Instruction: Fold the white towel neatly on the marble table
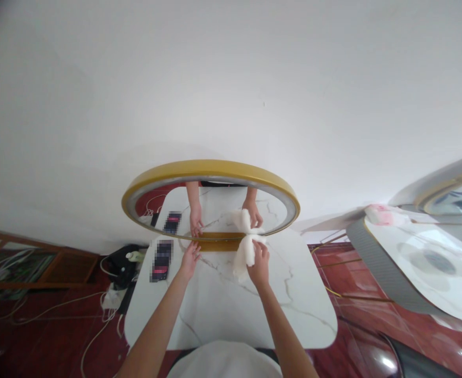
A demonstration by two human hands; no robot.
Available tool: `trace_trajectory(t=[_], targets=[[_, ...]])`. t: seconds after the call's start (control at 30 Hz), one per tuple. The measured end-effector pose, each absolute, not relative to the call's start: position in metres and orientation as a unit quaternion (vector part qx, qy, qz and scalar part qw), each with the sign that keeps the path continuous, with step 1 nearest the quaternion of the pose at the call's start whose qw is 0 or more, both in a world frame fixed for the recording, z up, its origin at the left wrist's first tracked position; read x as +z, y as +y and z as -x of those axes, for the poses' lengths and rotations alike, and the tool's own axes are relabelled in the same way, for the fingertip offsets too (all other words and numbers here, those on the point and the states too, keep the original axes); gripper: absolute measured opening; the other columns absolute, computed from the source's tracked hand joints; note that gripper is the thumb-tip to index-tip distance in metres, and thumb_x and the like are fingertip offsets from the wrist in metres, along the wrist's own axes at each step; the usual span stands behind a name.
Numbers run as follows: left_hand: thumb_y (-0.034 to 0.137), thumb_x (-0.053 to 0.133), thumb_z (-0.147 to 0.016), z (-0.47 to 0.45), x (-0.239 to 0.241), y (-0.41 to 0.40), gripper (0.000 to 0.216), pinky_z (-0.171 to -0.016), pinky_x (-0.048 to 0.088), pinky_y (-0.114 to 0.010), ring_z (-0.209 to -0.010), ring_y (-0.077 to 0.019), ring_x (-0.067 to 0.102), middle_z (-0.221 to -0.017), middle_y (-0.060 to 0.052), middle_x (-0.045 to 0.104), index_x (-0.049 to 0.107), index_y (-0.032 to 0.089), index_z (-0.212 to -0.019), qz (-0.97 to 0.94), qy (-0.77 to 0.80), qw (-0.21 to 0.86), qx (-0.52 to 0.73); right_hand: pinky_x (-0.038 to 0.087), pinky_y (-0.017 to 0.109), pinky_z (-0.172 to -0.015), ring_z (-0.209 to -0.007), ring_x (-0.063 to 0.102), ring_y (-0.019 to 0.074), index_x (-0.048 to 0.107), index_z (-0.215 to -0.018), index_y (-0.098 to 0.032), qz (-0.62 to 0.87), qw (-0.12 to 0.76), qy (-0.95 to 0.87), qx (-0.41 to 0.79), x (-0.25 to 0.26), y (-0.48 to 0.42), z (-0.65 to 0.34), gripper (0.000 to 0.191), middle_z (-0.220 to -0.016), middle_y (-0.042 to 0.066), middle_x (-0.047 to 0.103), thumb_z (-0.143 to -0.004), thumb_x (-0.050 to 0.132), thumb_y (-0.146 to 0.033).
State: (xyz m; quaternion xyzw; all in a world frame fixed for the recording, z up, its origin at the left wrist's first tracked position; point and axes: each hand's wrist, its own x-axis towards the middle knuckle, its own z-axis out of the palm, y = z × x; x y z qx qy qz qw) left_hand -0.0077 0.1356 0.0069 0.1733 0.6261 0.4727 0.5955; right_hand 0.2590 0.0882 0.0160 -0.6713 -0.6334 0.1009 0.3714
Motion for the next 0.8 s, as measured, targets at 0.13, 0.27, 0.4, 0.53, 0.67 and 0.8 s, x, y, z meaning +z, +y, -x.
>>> trace_trajectory(t=[0.13,0.27,0.4,0.53,0.67,0.8], targets=[[0.010,0.055,-0.071,0.010,-0.001,0.124,0.045,-0.109,0.022,-0.033,-0.136,-0.0205,0.023,-0.142,-0.004,0.039,0.055,0.025,-0.114,-0.265,0.653,0.556,0.441,0.047,0.033,-0.069,-0.096,0.049,0.0242,0.043,-0.129,-0.025,0.684,0.266,-0.668,0.123,-0.006,0.070,-0.268,0.060,-0.117,0.009,0.048,-0.070,0.047,-0.012],[0.005,0.057,-0.067,0.011,-0.006,0.107,0.058,-0.112,0.013,-0.030,-0.137,-0.0196,0.019,-0.147,-0.002,0.030,0.051,0.023,-0.122,-0.392,0.671,0.519,0.356,0.046,0.031,-0.066,-0.097,0.050,0.0243,0.039,-0.133,-0.027,0.739,0.184,-0.635,0.131,-0.014,0.072,-0.277,0.060,-0.120,0.008,0.048,-0.074,0.045,-0.017],[0.009,0.049,-0.073,0.013,-0.008,0.098,0.073,-0.109,0.021,-0.029,-0.136,-0.0189,0.024,-0.152,-0.003,0.013,0.025,0.019,-0.141,-0.614,0.696,0.357,0.110,0.044,0.031,-0.080,-0.108,0.044,0.0237,0.031,-0.138,-0.028,0.747,0.115,-0.637,0.150,-0.005,0.092,-0.273,0.064,-0.136,0.004,0.038,-0.077,0.044,-0.018],[0.014,0.045,-0.076,0.015,-0.009,0.098,0.074,-0.103,0.032,-0.027,-0.133,-0.0183,0.030,-0.153,-0.003,0.010,0.016,0.019,-0.144,-0.670,0.687,0.280,0.018,0.041,0.036,-0.086,-0.113,0.039,0.0273,0.030,-0.139,-0.025,0.724,0.047,-0.674,0.138,0.002,0.105,-0.261,0.065,-0.143,0.003,0.033,-0.076,0.046,-0.018],[0.013,0.046,-0.074,0.016,-0.009,0.098,0.077,-0.101,0.034,-0.027,-0.133,-0.0181,0.031,-0.153,-0.003,0.008,0.015,0.020,-0.144,-0.677,0.685,0.269,0.010,0.036,0.040,-0.089,-0.119,0.033,0.0287,0.028,-0.139,-0.031,0.654,-0.004,-0.748,0.113,0.005,0.103,-0.253,0.073,-0.148,0.000,0.025,-0.072,0.050,-0.014],[0.013,0.046,-0.074,0.016,-0.009,0.097,0.078,-0.100,0.035,-0.027,-0.131,-0.0183,0.033,-0.153,-0.002,0.008,0.013,0.022,-0.145,-0.676,0.687,0.268,0.011,0.034,0.038,-0.090,-0.121,0.030,0.0266,0.032,-0.137,-0.036,0.595,-0.022,-0.794,0.124,0.010,0.106,-0.256,0.074,-0.148,-0.004,0.026,-0.070,0.050,-0.009]])
